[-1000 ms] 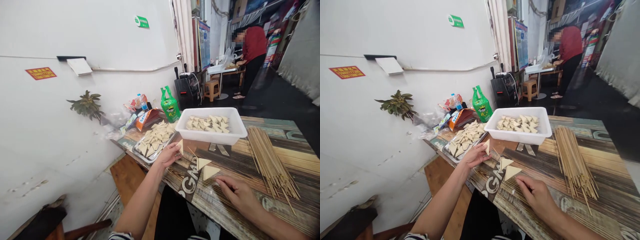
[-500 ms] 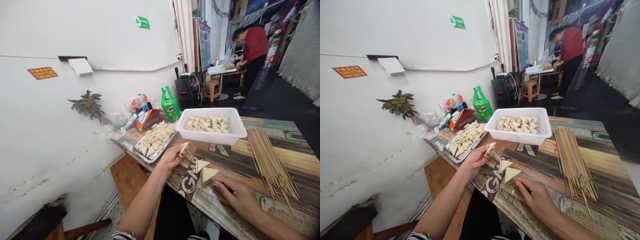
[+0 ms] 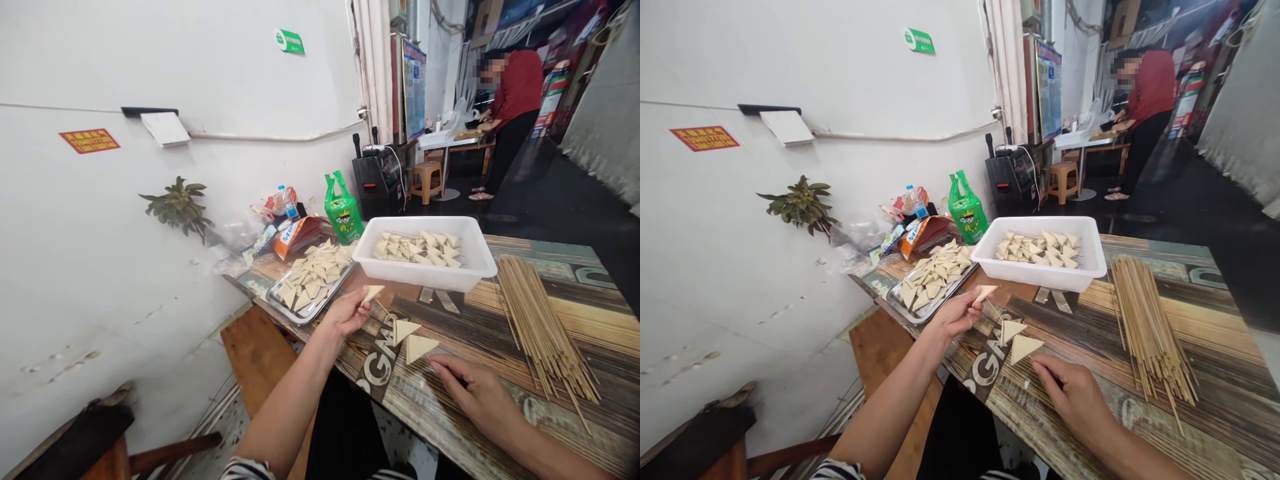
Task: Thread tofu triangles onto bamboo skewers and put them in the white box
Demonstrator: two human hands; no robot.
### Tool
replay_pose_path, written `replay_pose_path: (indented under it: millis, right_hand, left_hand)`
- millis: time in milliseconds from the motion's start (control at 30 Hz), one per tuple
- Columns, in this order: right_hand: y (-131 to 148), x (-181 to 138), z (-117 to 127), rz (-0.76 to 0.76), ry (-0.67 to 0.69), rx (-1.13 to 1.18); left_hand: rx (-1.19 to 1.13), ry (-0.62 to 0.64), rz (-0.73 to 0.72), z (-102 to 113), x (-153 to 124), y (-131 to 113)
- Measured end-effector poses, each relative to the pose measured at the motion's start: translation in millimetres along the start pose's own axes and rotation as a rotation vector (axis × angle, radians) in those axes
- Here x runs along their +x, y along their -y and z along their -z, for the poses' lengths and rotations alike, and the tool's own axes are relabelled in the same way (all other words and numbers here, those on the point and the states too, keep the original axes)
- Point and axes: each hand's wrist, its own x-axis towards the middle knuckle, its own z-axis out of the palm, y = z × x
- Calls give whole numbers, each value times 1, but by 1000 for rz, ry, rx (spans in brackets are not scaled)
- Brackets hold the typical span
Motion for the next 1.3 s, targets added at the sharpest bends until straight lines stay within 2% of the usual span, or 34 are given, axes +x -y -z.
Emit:
replay_pose_path:
  millis: [400,900,1300]
  right_hand:
    - [3,0,1,0,-15,-35]
    - [6,-1,-2,27,-94,-77]
    - [4,-3,-2,48,-67,-114]
  left_hand:
    - [-16,86,19,-3,-2,0]
    - [90,51,-68,-16,-5,6]
    - [155,98,-84,-21,-12,9]
